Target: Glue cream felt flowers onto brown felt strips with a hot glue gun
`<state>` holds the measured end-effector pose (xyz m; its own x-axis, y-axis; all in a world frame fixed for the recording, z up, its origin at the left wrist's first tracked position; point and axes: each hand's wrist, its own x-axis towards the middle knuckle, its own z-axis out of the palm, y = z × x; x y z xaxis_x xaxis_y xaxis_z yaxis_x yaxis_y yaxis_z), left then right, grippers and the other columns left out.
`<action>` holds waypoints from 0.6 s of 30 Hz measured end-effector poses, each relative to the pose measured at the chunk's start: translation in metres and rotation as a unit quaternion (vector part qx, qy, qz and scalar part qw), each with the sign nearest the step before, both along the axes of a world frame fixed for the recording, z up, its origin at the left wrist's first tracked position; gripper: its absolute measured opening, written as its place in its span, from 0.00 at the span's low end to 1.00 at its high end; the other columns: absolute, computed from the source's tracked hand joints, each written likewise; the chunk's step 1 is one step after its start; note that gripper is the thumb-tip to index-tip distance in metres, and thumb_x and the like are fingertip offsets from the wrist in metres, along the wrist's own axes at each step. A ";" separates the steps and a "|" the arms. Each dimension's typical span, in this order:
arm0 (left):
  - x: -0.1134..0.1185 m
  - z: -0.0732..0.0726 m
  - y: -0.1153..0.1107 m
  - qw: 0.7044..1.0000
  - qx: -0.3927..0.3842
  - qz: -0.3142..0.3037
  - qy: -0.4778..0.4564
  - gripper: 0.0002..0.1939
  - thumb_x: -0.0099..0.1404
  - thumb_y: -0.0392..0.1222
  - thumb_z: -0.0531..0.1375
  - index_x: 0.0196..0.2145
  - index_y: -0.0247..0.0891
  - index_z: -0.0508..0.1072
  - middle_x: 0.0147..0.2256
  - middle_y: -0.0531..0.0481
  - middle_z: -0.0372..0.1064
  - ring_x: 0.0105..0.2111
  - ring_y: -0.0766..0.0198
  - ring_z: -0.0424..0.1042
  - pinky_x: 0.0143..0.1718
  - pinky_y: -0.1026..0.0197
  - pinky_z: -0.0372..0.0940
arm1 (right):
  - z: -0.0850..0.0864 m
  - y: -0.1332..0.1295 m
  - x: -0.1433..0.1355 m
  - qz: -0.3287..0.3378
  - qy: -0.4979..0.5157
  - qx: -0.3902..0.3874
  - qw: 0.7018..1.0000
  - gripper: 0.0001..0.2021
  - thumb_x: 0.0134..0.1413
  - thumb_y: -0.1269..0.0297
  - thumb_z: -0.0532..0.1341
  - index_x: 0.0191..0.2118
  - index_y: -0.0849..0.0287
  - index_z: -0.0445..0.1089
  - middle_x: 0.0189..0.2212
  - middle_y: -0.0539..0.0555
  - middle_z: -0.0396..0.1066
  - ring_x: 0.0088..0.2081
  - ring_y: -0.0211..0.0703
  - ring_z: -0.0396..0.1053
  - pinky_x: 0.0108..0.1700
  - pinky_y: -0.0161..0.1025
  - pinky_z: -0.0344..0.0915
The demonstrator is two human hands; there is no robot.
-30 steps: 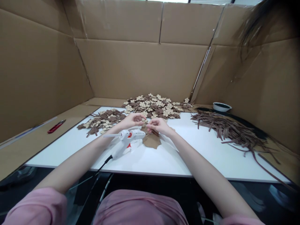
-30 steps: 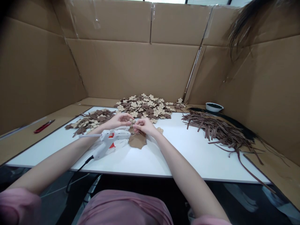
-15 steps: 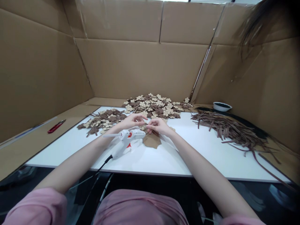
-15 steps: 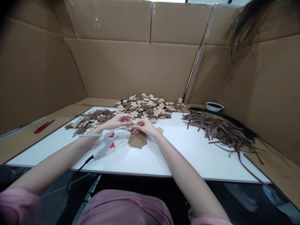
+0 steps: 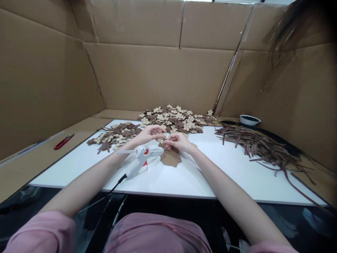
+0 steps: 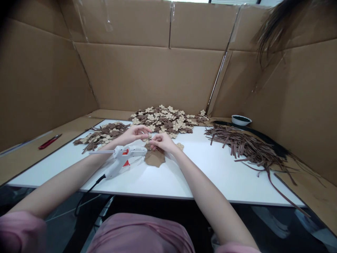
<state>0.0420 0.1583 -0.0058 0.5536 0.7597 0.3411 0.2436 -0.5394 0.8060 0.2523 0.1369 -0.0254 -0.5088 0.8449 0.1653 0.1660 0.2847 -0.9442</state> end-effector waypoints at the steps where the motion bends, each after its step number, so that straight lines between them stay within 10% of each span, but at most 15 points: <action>1: 0.000 0.000 0.000 1.000 -0.002 -0.002 0.001 0.22 0.58 0.51 0.64 0.45 0.33 0.73 0.36 0.47 0.71 0.32 0.66 0.70 0.31 0.65 0.63 | 0.000 0.000 0.000 -0.001 0.000 0.001 1.000 0.21 0.42 0.46 0.69 0.28 0.62 0.72 0.23 0.55 0.75 0.25 0.40 0.73 0.31 0.36 0.69; 18: 0.001 -0.002 0.000 0.997 -0.051 -0.039 -0.043 0.20 0.57 0.49 0.66 0.42 0.33 0.74 0.40 0.44 0.71 0.36 0.63 0.71 0.37 0.63 0.66 | 0.001 -0.003 -0.001 -0.021 -0.010 0.007 1.000 0.21 0.42 0.45 0.68 0.26 0.61 0.72 0.22 0.55 0.74 0.24 0.41 0.71 0.27 0.35 0.66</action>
